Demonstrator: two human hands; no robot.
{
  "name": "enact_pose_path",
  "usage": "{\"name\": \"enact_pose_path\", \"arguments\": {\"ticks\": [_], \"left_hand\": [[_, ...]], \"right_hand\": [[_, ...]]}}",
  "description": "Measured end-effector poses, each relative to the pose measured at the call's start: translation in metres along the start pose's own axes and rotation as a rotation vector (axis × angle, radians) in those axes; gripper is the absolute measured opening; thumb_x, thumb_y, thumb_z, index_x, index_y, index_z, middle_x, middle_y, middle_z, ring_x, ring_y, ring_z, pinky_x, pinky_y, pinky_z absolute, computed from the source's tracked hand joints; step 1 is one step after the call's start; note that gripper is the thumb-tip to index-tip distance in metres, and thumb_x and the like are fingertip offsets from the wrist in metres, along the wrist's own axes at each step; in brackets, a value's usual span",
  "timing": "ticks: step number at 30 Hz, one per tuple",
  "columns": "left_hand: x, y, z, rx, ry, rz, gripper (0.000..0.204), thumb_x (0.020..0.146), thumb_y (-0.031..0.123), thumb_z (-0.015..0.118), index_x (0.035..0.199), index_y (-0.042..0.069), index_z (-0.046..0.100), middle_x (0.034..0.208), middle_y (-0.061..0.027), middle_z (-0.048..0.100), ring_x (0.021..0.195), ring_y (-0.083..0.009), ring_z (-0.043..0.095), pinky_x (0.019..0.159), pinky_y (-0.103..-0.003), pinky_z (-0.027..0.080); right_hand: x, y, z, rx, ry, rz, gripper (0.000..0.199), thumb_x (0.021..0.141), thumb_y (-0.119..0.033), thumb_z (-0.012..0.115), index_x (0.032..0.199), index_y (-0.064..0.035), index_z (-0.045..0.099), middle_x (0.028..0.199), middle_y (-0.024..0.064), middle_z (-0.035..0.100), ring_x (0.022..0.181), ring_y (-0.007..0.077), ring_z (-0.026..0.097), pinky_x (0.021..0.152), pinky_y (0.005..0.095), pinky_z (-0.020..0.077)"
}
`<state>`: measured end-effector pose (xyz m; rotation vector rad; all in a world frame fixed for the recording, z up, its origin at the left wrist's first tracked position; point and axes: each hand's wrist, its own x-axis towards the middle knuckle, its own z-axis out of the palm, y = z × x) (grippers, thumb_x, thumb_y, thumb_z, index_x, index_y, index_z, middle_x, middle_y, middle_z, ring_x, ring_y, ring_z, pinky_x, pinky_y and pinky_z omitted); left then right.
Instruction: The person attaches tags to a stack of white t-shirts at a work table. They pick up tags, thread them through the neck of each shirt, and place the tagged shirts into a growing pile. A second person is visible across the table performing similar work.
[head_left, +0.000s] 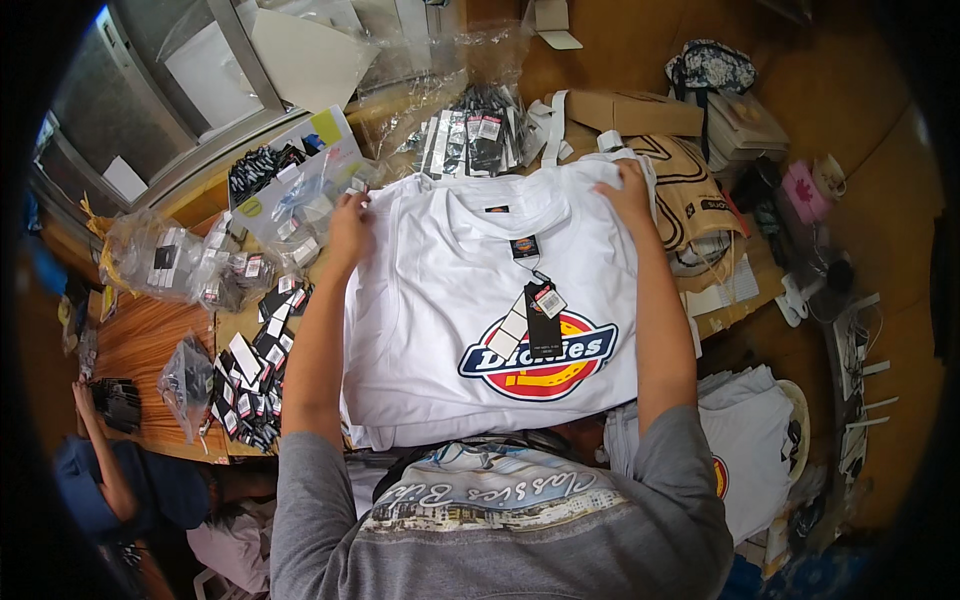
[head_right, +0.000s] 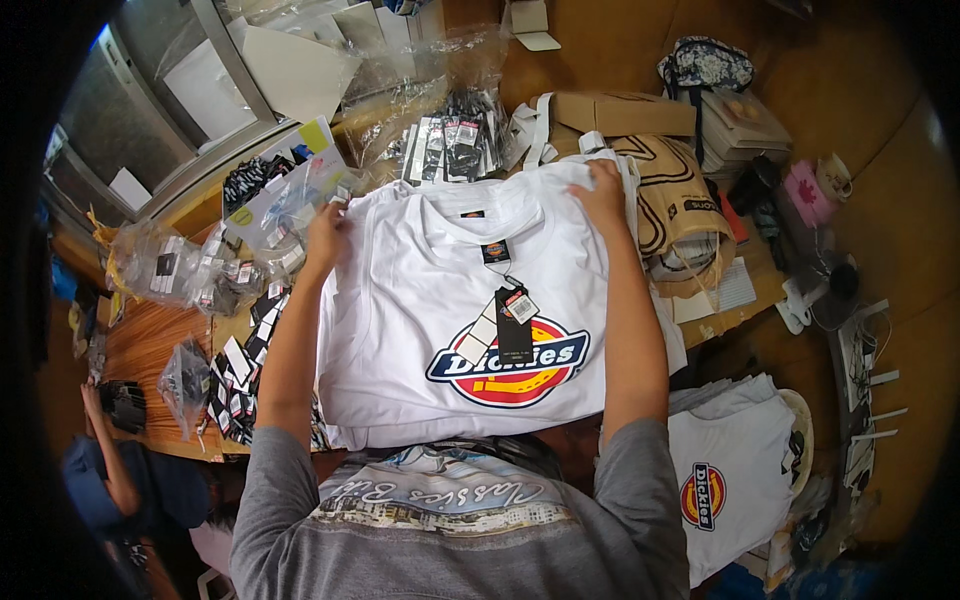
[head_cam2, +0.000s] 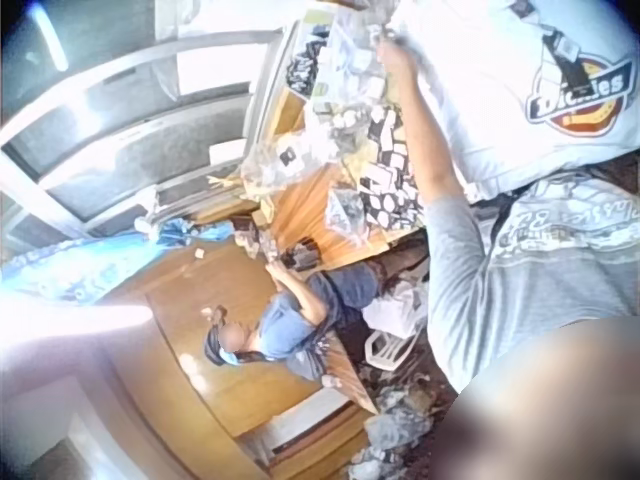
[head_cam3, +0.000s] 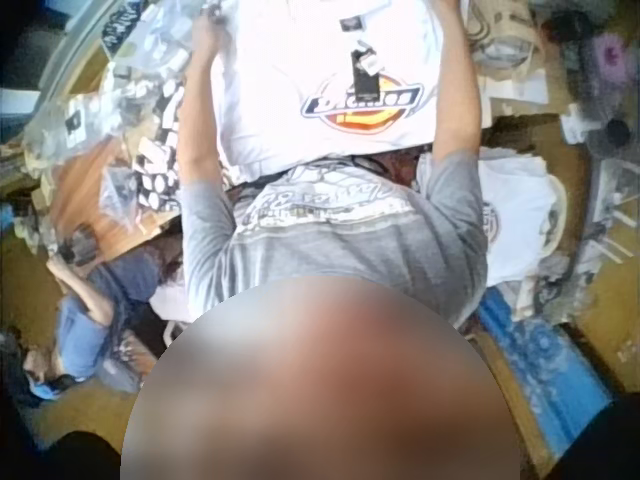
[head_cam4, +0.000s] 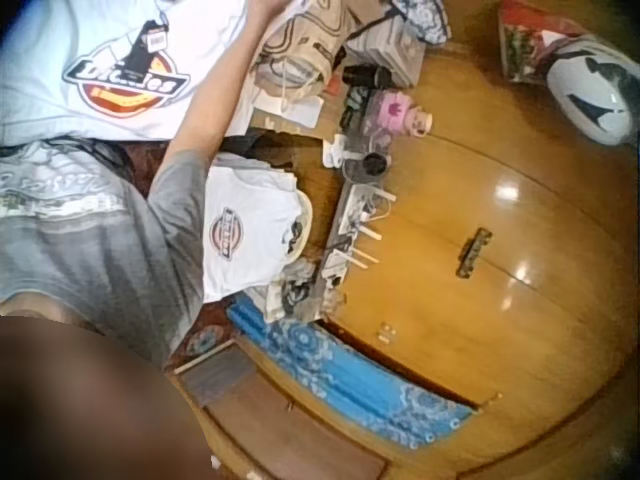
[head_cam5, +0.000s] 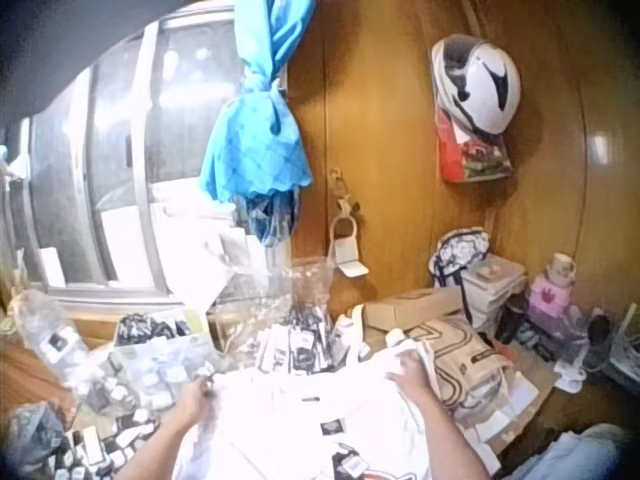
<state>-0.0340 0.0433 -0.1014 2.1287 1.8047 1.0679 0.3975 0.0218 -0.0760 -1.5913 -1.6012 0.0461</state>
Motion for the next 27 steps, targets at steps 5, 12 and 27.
{"name": "enact_pose_path", "arguments": {"ticks": [5, 12, 27], "left_hand": [[0.005, -0.033, -0.020, -0.269, 0.280, -0.137, 0.018, 0.065, -0.001, 0.058, 0.083, 0.003, 0.055, 0.081, -0.0103, 0.055, 0.070, -0.0230, 0.053, 0.062, -0.030, 0.042], [-0.023, -0.004, -0.017, -0.416, -0.331, -0.402, 0.031, 0.066, 0.011, 0.067, 0.093, 0.001, 0.056, 0.088, -0.0048, 0.056, 0.076, -0.0131, 0.052, 0.067, -0.023, 0.040], [-0.127, 0.012, -0.150, -0.599, -0.934, -0.282, 0.014, 0.072, 0.000, 0.058, 0.086, -0.001, 0.057, 0.078, -0.0048, 0.058, 0.075, -0.0114, 0.054, 0.068, -0.026, 0.043]], "right_hand": [[-0.012, 0.022, -0.031, 0.403, 0.220, 0.064, 0.026, 0.067, 0.000, 0.059, 0.092, -0.0032, 0.051, 0.093, 0.0113, 0.054, 0.085, 0.0213, 0.052, 0.076, 0.0276, 0.0394], [-0.026, 0.030, -0.044, 0.120, 0.098, 0.053, 0.038, 0.061, -0.012, 0.067, 0.094, -0.0007, 0.050, 0.083, 0.0137, 0.057, 0.080, 0.0244, 0.054, 0.073, 0.0285, 0.0402], [-0.157, -0.017, -0.178, -0.205, -0.321, 0.121, 0.017, 0.064, 0.008, 0.047, 0.076, 0.0010, 0.058, 0.095, 0.0135, 0.050, 0.090, 0.0267, 0.049, 0.080, 0.0297, 0.0377]]}}
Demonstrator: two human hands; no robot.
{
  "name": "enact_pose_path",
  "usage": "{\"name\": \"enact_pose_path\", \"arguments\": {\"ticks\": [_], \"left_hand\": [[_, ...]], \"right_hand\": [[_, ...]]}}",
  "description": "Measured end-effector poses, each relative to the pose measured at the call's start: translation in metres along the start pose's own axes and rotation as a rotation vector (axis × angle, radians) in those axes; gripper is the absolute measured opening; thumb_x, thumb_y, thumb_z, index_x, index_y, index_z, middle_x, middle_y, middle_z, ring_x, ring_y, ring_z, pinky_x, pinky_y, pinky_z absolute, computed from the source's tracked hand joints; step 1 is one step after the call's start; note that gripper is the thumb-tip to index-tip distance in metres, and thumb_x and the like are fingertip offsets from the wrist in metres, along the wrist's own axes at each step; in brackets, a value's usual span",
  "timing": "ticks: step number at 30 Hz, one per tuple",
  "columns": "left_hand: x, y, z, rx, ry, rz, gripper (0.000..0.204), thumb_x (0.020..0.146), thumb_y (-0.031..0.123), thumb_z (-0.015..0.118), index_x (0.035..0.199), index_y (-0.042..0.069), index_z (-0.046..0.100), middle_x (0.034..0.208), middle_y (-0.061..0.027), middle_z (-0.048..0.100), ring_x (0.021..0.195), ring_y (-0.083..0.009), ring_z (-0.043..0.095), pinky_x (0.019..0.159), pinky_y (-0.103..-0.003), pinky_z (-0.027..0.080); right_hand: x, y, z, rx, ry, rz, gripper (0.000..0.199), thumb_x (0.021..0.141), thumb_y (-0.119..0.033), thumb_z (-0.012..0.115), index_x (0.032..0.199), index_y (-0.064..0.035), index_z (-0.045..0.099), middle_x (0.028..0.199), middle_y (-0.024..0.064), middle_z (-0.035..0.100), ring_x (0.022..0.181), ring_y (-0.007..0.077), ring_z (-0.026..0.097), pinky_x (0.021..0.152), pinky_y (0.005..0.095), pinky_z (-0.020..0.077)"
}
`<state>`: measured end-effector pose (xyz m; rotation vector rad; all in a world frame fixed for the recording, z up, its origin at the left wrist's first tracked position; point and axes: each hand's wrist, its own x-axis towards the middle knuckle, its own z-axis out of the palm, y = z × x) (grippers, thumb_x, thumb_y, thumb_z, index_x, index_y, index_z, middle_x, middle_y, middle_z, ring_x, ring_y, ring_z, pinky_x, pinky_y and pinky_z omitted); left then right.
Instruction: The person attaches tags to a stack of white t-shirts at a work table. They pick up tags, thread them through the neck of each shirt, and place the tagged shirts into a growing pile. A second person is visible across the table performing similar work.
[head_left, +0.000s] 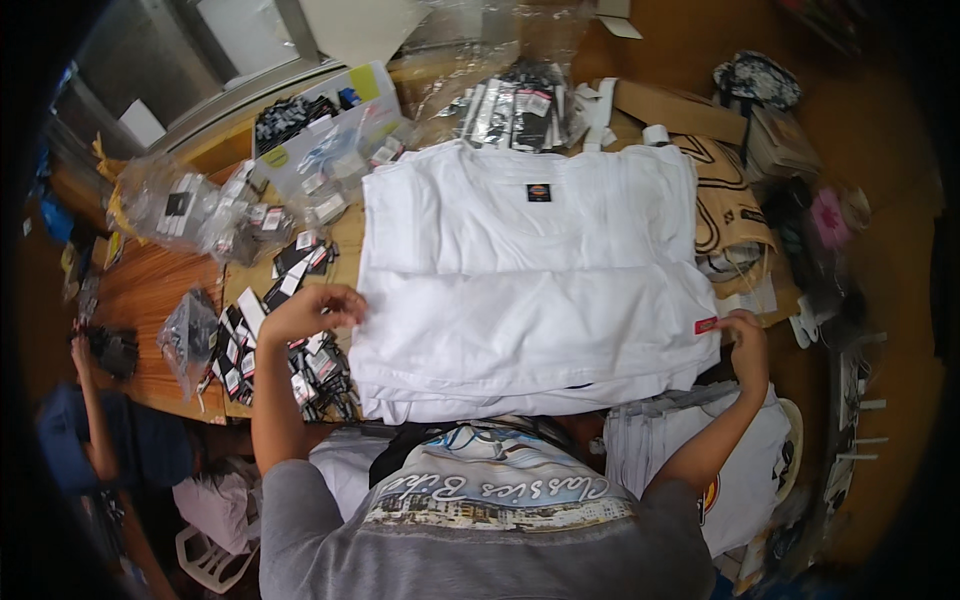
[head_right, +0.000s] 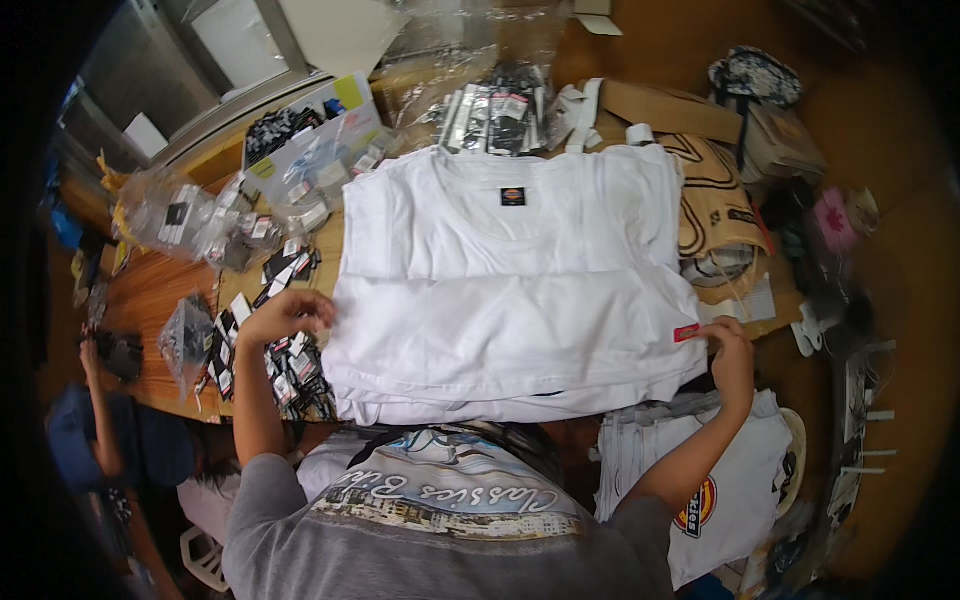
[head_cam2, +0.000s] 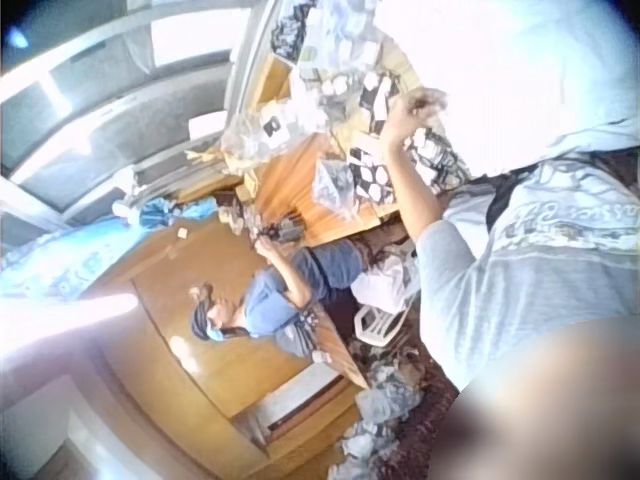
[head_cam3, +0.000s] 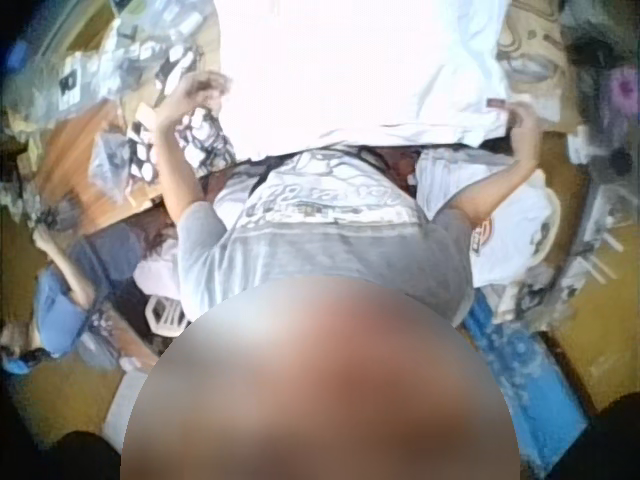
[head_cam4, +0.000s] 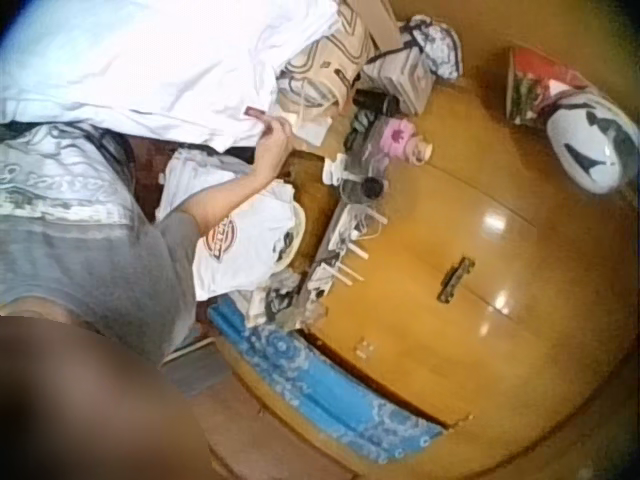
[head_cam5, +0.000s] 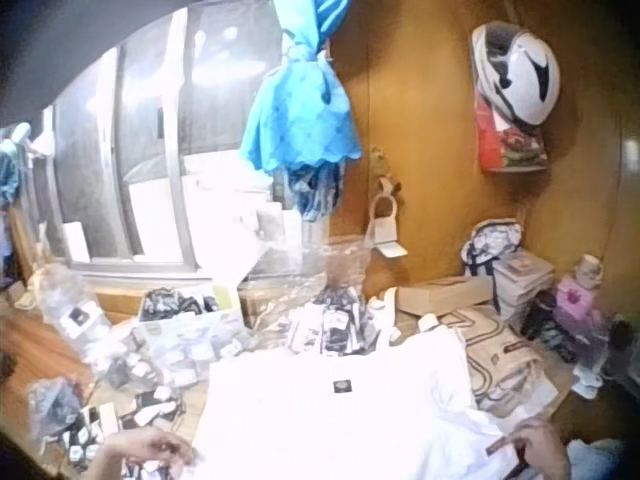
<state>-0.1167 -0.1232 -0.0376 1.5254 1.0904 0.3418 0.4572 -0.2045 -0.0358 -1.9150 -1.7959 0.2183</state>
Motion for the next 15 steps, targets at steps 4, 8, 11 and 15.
{"name": "enact_pose_path", "arguments": {"ticks": [4, 8, 11, 15], "left_hand": [[-0.007, -0.033, -0.040, 0.097, 0.611, 0.117, 0.013, 0.073, 0.003, 0.056, 0.085, -0.002, 0.056, 0.070, -0.0038, 0.058, 0.065, -0.0089, 0.053, 0.060, -0.024, 0.043], [-0.011, -0.088, -0.099, 0.400, 1.097, -0.070, 0.011, 0.070, 0.003, 0.057, 0.079, 0.000, 0.059, 0.067, -0.0071, 0.059, 0.062, -0.0126, 0.055, 0.057, -0.025, 0.042], [0.009, -0.104, -0.083, 0.562, 0.982, -0.128, 0.012, 0.068, 0.009, 0.060, 0.076, 0.001, 0.060, 0.067, -0.0098, 0.060, 0.061, -0.0159, 0.055, 0.057, -0.027, 0.042], [0.050, -0.079, -0.023, 0.624, 0.881, -0.362, 0.024, 0.062, 0.025, 0.067, 0.070, 0.003, 0.060, 0.072, -0.0173, 0.059, 0.071, -0.0301, 0.057, 0.063, -0.037, 0.045]], "right_hand": [[0.004, -0.066, 0.038, -0.115, 0.277, -0.190, 0.035, 0.074, -0.018, 0.053, 0.107, -0.0079, 0.050, 0.119, 0.0126, 0.040, 0.112, 0.0296, 0.034, 0.092, 0.0411, 0.0254], [0.003, -0.067, 0.125, -0.478, 0.054, -0.140, 0.054, 0.072, -0.037, 0.055, 0.120, -0.0180, 0.040, 0.131, 0.0058, 0.028, 0.122, 0.0262, 0.021, 0.096, 0.0484, 0.0141], [0.008, -0.061, 0.129, -0.410, 0.070, -0.156, 0.055, 0.071, -0.035, 0.056, 0.121, -0.0212, 0.038, 0.132, 0.0023, 0.025, 0.122, 0.0251, 0.020, 0.096, 0.0492, 0.0127], [0.007, -0.062, 0.129, -0.426, 0.057, -0.155, 0.055, 0.073, -0.037, 0.053, 0.123, -0.0220, 0.036, 0.133, 0.0034, 0.024, 0.122, 0.0246, 0.021, 0.096, 0.0490, 0.0124]]}}
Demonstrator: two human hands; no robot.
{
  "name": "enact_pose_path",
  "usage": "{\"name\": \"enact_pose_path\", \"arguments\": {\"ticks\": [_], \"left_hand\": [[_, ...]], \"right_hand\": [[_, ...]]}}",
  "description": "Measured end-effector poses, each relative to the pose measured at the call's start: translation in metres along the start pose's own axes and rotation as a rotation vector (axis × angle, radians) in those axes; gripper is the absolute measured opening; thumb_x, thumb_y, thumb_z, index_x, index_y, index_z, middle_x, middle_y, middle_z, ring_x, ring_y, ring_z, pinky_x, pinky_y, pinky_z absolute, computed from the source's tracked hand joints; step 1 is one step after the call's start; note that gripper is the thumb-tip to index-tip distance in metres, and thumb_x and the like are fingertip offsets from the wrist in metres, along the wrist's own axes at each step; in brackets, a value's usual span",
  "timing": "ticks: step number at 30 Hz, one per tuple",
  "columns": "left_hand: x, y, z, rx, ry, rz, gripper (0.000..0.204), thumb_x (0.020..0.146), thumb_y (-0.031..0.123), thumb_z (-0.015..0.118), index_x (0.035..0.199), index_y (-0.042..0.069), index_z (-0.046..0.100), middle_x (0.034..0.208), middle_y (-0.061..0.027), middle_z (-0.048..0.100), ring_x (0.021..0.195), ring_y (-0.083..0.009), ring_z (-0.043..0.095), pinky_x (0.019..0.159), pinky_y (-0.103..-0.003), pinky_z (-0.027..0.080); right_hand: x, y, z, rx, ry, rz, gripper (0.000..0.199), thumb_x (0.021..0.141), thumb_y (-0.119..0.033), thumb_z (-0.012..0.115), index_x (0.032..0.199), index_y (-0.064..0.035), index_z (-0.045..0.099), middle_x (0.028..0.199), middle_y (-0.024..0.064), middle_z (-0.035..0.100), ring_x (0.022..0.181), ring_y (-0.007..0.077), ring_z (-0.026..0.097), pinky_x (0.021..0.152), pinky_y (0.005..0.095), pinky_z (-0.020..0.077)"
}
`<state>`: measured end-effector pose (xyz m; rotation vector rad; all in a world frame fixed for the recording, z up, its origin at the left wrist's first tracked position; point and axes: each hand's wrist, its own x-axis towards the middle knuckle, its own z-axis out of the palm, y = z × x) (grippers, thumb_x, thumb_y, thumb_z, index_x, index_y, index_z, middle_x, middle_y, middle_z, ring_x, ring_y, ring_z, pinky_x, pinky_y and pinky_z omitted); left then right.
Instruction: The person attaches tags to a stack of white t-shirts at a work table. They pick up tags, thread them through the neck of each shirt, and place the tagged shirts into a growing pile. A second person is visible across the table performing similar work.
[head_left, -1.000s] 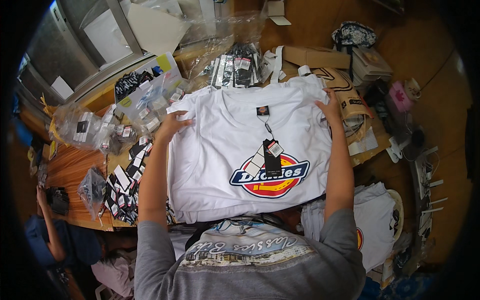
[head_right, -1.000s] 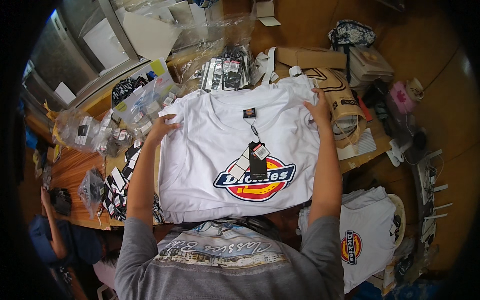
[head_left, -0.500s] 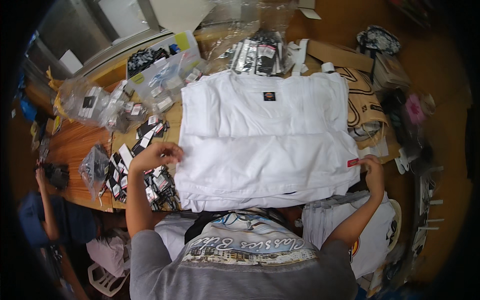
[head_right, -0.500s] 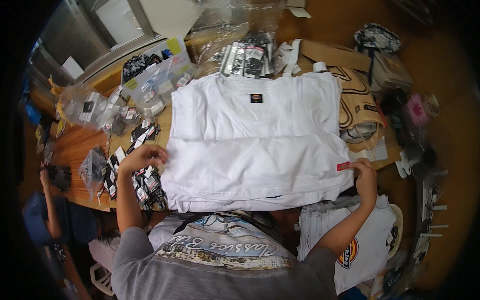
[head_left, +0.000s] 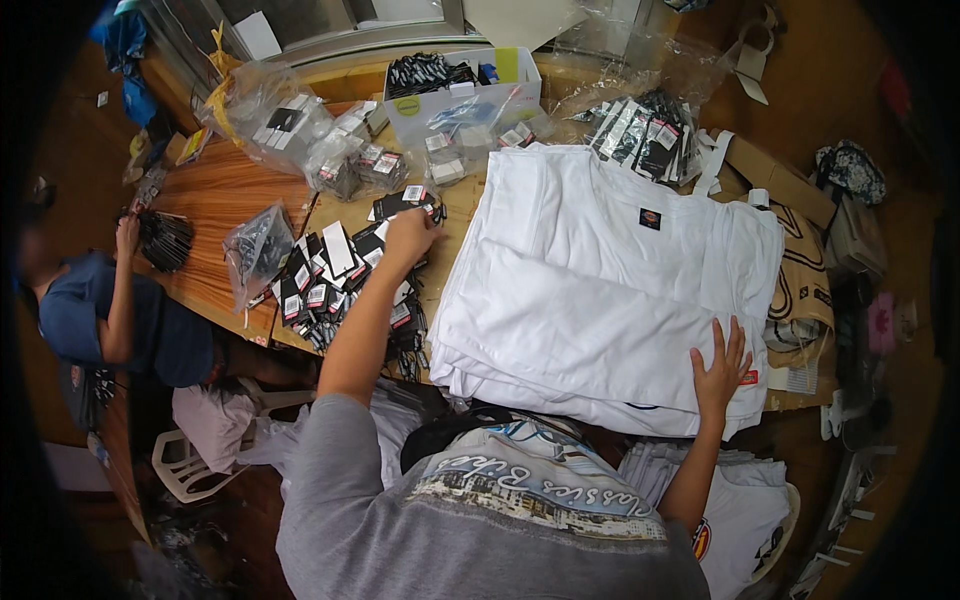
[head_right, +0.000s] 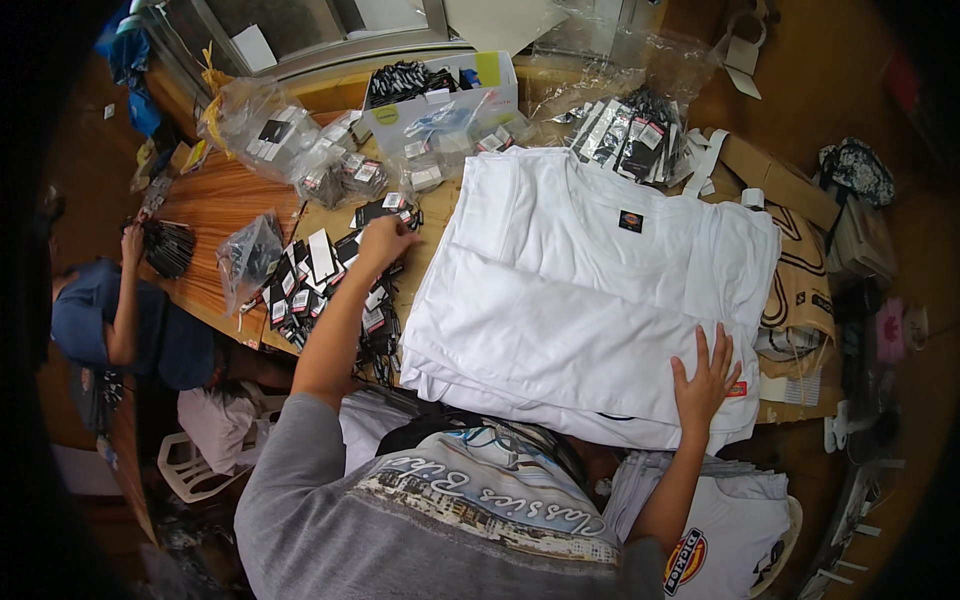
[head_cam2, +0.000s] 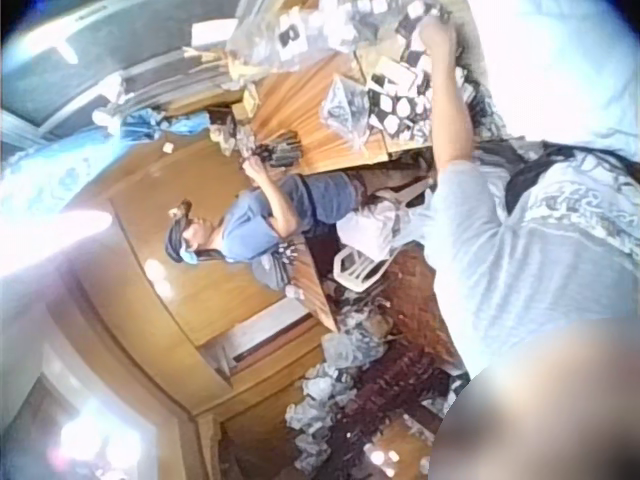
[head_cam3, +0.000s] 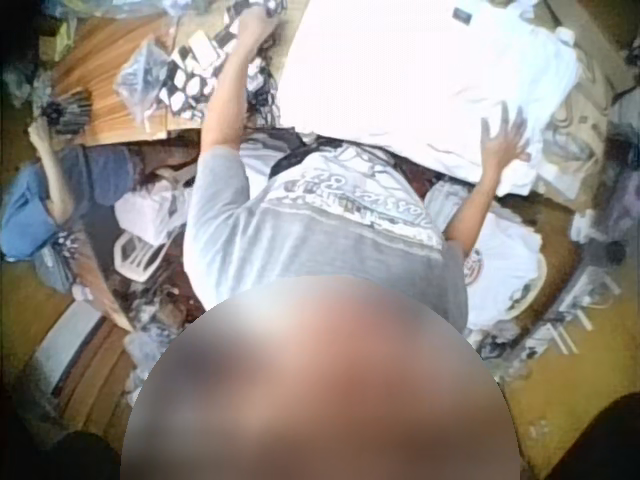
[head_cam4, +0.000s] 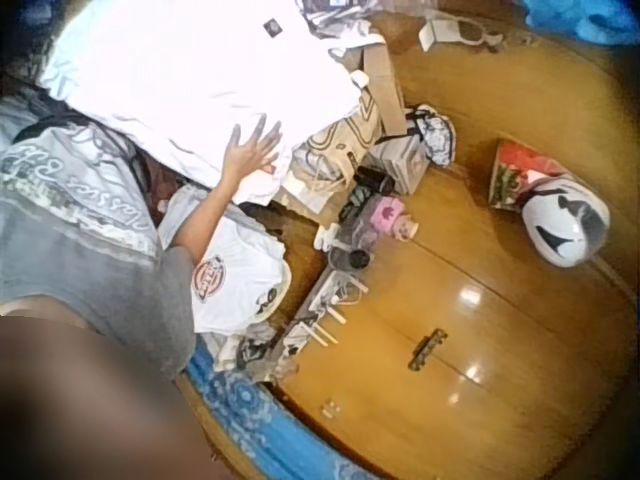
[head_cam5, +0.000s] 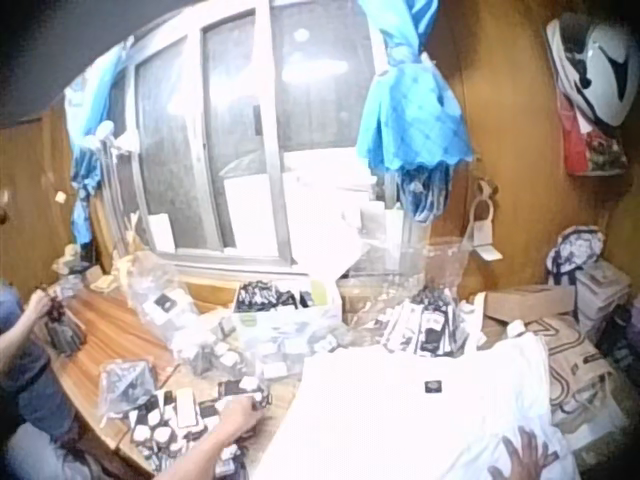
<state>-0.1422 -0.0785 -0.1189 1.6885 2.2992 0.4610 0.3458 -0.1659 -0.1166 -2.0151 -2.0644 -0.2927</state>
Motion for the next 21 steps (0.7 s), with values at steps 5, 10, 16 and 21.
{"name": "enact_pose_path", "arguments": {"ticks": [5, 10, 16, 21], "left_hand": [[0.016, -0.013, 0.041, 0.206, 0.159, 0.106, 0.020, 0.067, 0.021, 0.061, 0.072, 0.002, 0.057, 0.068, -0.0165, 0.059, 0.068, -0.0299, 0.058, 0.063, -0.038, 0.045], [0.015, 0.017, -0.030, -0.528, 0.008, 0.220, 0.010, 0.075, 0.011, 0.053, 0.071, 0.001, 0.052, 0.055, -0.0073, 0.055, 0.050, -0.0133, 0.053, 0.046, -0.027, 0.039], [-0.025, 0.147, -0.106, -0.605, -0.271, 0.541, 0.010, 0.076, 0.009, 0.055, 0.073, 0.000, 0.051, 0.058, 0.0000, 0.050, 0.051, -0.0055, 0.046, 0.043, -0.019, 0.035], [-0.056, 0.217, -0.098, -0.690, -0.313, 0.813, 0.008, 0.075, 0.007, 0.057, 0.074, 0.001, 0.054, 0.060, 0.0014, 0.051, 0.053, -0.0036, 0.048, 0.042, -0.017, 0.034]], "right_hand": [[0.000, -0.003, -0.003, 0.032, 0.012, 0.006, 0.055, 0.071, -0.032, 0.057, 0.122, -0.0215, 0.038, 0.132, 0.0025, 0.026, 0.122, 0.0250, 0.021, 0.096, 0.0496, 0.0124], [0.010, -0.022, -0.021, 0.231, 0.091, 0.002, 0.046, 0.071, -0.014, 0.058, 0.114, -0.0117, 0.046, 0.124, 0.0090, 0.036, 0.117, 0.0266, 0.030, 0.095, 0.0424, 0.0206], [0.071, -0.110, -0.066, 1.362, 0.038, -0.113, 0.040, 0.073, 0.001, 0.055, 0.112, -0.0006, 0.045, 0.108, 0.0107, 0.052, 0.102, 0.0174, 0.046, 0.089, 0.0283, 0.0328], [0.099, -0.154, -0.075, 1.610, -0.254, -0.281, 0.034, 0.074, -0.002, 0.056, 0.107, -0.0004, 0.048, 0.090, 0.0076, 0.055, 0.082, 0.0141, 0.052, 0.076, 0.0236, 0.0393]]}}
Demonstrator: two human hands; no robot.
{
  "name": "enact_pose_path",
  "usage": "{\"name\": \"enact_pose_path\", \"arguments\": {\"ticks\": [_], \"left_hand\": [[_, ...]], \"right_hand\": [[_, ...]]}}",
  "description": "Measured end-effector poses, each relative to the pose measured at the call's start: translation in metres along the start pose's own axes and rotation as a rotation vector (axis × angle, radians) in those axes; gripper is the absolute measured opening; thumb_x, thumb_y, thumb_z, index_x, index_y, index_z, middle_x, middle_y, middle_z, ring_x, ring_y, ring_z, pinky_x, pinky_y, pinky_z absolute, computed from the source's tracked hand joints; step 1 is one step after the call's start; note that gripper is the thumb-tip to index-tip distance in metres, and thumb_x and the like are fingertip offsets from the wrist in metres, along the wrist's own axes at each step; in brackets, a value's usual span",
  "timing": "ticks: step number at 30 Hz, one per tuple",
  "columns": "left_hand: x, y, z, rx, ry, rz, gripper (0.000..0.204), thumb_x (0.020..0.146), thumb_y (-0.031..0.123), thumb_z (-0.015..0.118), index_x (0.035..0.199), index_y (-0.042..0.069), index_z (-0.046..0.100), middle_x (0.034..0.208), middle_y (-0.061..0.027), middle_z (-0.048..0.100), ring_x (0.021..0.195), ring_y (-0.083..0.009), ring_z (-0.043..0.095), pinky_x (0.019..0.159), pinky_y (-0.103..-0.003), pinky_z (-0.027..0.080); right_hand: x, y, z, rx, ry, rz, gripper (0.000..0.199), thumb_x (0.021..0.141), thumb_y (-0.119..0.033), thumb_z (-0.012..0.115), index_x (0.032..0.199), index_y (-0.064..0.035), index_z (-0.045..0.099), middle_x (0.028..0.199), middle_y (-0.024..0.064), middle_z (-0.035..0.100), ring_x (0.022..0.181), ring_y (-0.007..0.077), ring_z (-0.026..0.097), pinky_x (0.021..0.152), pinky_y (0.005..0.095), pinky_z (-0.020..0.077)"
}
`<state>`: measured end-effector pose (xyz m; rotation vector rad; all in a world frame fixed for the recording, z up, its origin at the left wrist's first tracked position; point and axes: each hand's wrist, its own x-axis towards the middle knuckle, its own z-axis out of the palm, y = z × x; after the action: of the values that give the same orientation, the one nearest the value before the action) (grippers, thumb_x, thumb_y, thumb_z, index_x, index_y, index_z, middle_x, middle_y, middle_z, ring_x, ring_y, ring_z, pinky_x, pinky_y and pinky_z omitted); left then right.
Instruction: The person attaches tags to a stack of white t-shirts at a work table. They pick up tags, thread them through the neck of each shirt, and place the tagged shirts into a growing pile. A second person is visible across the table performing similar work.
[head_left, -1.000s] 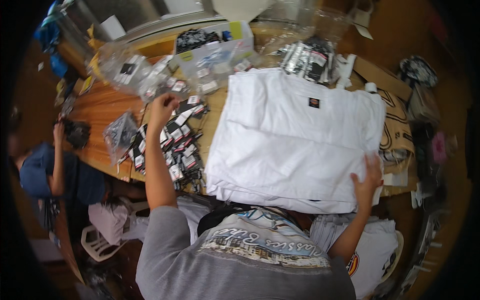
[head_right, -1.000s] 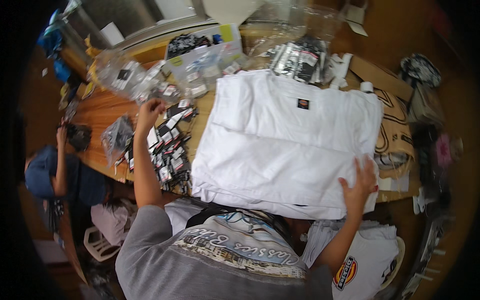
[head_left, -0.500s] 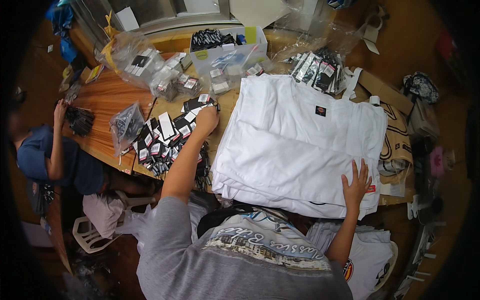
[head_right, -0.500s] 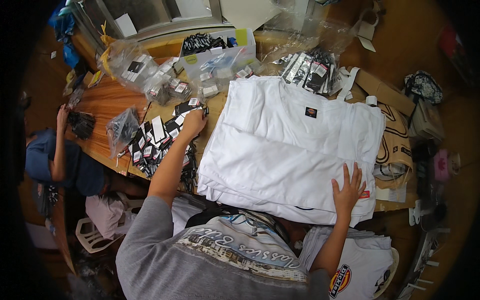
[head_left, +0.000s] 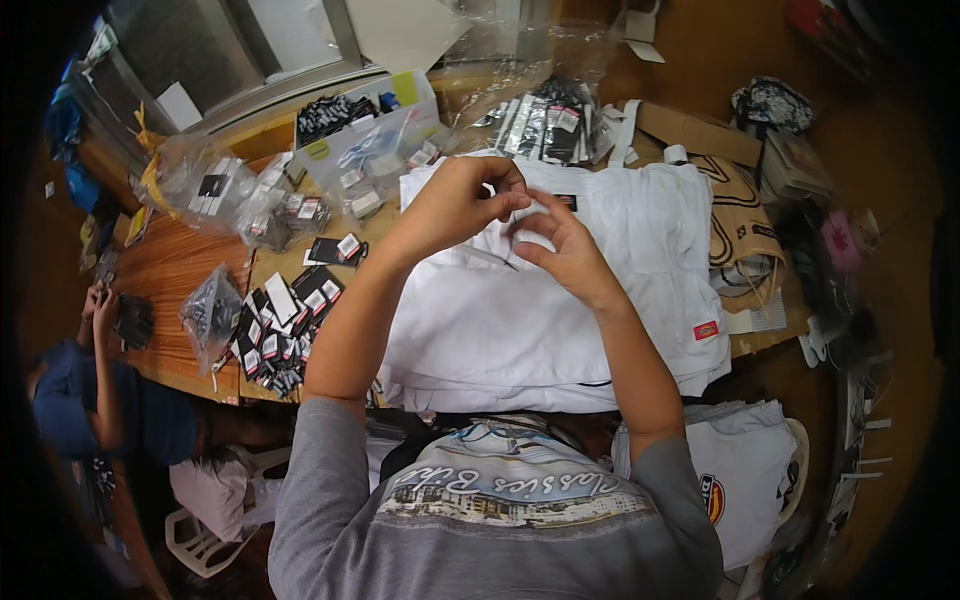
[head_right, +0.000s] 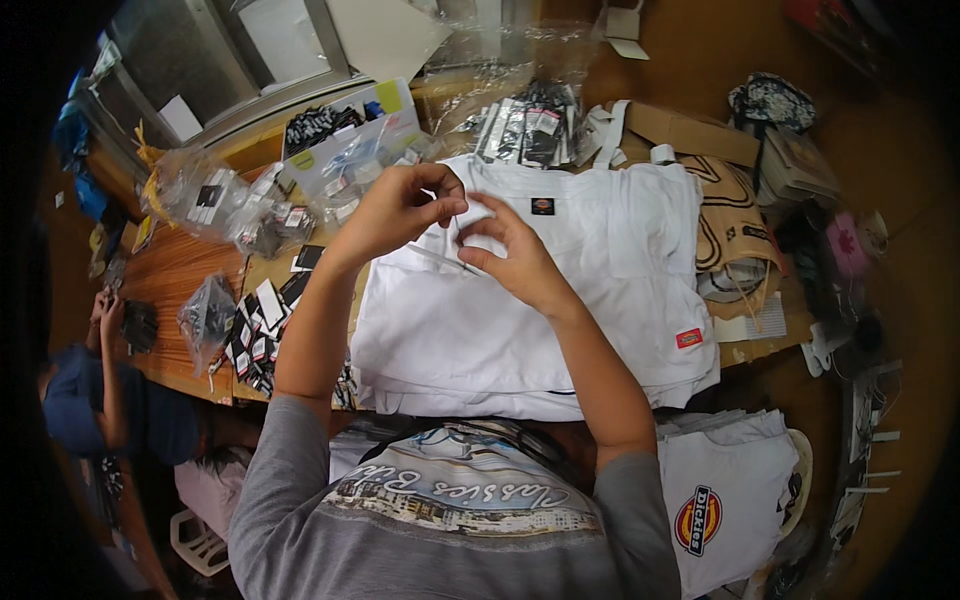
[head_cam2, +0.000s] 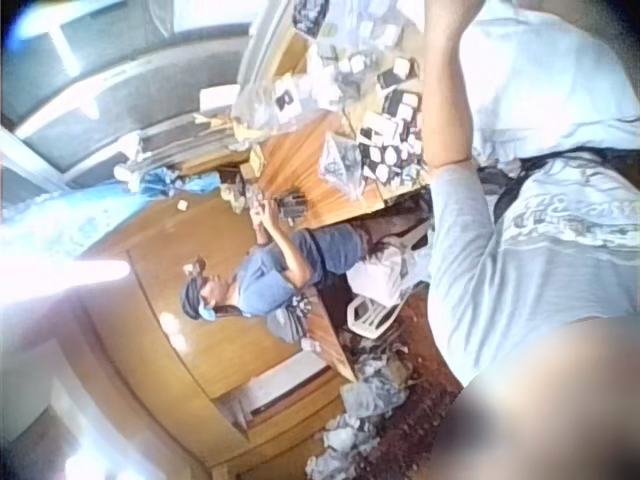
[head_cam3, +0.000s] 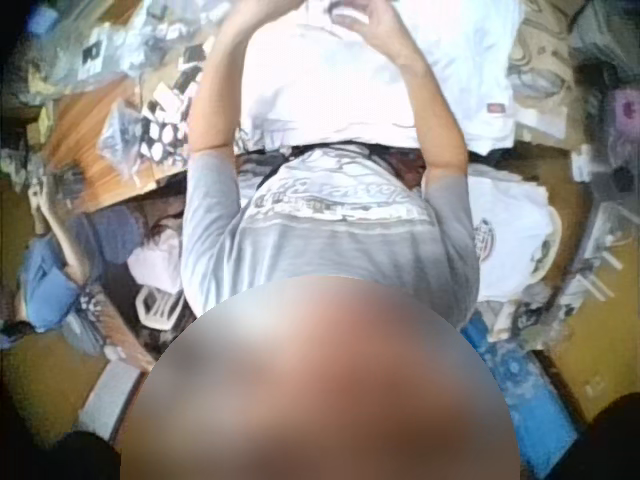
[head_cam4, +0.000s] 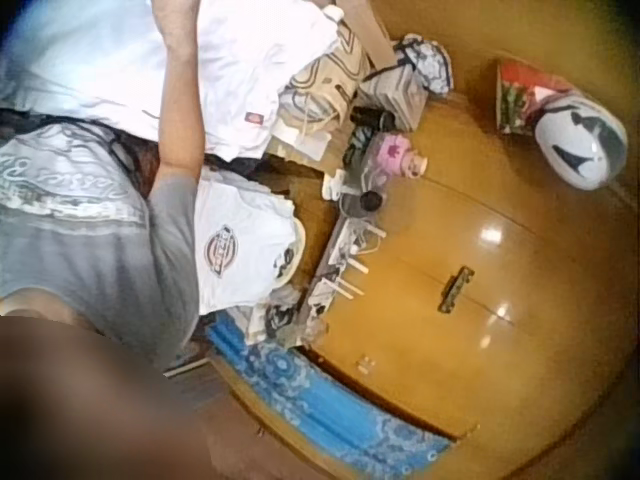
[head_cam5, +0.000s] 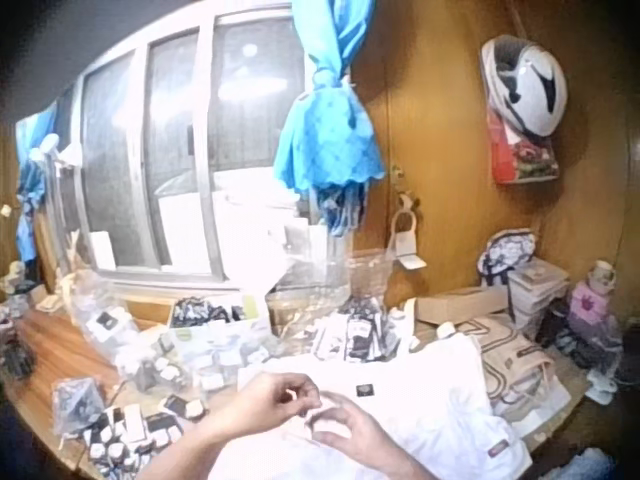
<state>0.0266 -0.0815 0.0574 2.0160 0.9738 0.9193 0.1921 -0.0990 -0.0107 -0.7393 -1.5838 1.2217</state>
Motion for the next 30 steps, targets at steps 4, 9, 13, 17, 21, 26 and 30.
{"name": "enact_pose_path", "arguments": {"ticks": [4, 9, 13, 17, 21, 26, 30], "left_hand": [[0.007, -0.011, -0.002, -0.145, -0.158, -0.092, 0.007, 0.073, 0.007, 0.059, 0.077, 0.002, 0.057, 0.061, -0.0010, 0.056, 0.053, -0.0037, 0.051, 0.040, -0.017, 0.034], [0.012, -0.054, 0.024, -0.355, -0.321, -0.185, 0.006, 0.073, 0.003, 0.057, 0.077, -0.001, 0.057, 0.063, -0.0033, 0.058, 0.053, -0.0064, 0.051, 0.042, -0.017, 0.037], [0.037, -0.115, 0.070, -0.343, -0.227, -0.198, 0.008, 0.072, -0.001, 0.056, 0.080, -0.002, 0.055, 0.066, -0.0066, 0.059, 0.053, -0.0101, 0.054, 0.047, -0.020, 0.041], [0.053, -0.143, 0.109, -0.178, -0.083, -0.280, 0.013, 0.071, -0.004, 0.056, 0.084, -0.002, 0.052, 0.062, -0.0079, 0.059, 0.050, -0.0110, 0.055, 0.046, -0.020, 0.041], [0.063, -0.134, 0.126, -0.402, -0.015, -0.310, 0.017, 0.071, -0.002, 0.058, 0.086, -0.001, 0.049, 0.058, -0.0085, 0.057, 0.048, -0.0100, 0.054, 0.043, -0.019, 0.040], [0.074, -0.151, 0.141, -0.530, 0.017, -0.385, 0.019, 0.071, 0.002, 0.060, 0.085, -0.002, 0.048, 0.059, -0.0082, 0.057, 0.049, -0.0110, 0.053, 0.043, -0.020, 0.041], [0.083, -0.157, 0.159, 0.135, 0.278, -0.070, 0.019, 0.065, 0.003, 0.062, 0.082, -0.001, 0.053, 0.074, -0.0102, 0.057, 0.072, -0.0203, 0.053, 0.059, -0.028, 0.045]], "right_hand": [[-0.023, -0.016, -0.043, 0.092, -0.061, 0.327, 0.022, 0.077, -0.005, 0.053, 0.098, 0.0003, 0.053, 0.078, 0.0019, 0.055, 0.068, 0.0077, 0.050, 0.061, 0.0188, 0.0399], [-0.049, -0.051, -0.083, -0.554, 0.011, 0.310, 0.014, 0.075, -0.009, 0.054, 0.084, -0.0004, 0.059, 0.075, 0.0059, 0.060, 0.063, 0.0139, 0.054, 0.059, 0.0227, 0.0410], [-0.038, 0.002, -0.110, -1.028, 0.062, 0.411, 0.019, 0.070, -0.017, 0.057, 0.085, -0.0056, 0.061, 0.078, 0.0144, 0.059, 0.075, 0.0270, 0.057, 0.067, 0.0319, 0.0430], [-0.017, 0.075, -0.094, -1.181, 0.160, 0.053, 0.038, 0.064, -0.016, 0.063, 0.100, -0.0056, 0.055, 0.096, 0.0122, 0.056, 0.088, 0.0248, 0.053, 0.074, 0.0346, 0.0403], [-0.002, 0.112, -0.075, -0.473, 0.385, 0.178, 0.022, 0.063, -0.007, 0.065, 0.084, -0.0005, 0.061, 0.071, 0.0122, 0.061, 0.063, 0.0169, 0.059, 0.058, 0.0259, 0.0455], [-0.008, 0.116, -0.094, -0.351, 0.415, 0.362, 0.011, 0.066, -0.003, 0.062, 0.077, 0.0004, 0.061, 0.064, 0.0072, 0.061, 0.053, 0.0107, 0.056, 0.051, 0.0214, 0.0438], [-0.005, 0.118, -0.109, -0.616, 0.503, 0.356, 0.009, 0.067, -0.004, 0.061, 0.075, -0.0004, 0.062, 0.062, 0.0073, 0.060, 0.050, 0.0108, 0.055, 0.048, 0.0214, 0.0432]]}}
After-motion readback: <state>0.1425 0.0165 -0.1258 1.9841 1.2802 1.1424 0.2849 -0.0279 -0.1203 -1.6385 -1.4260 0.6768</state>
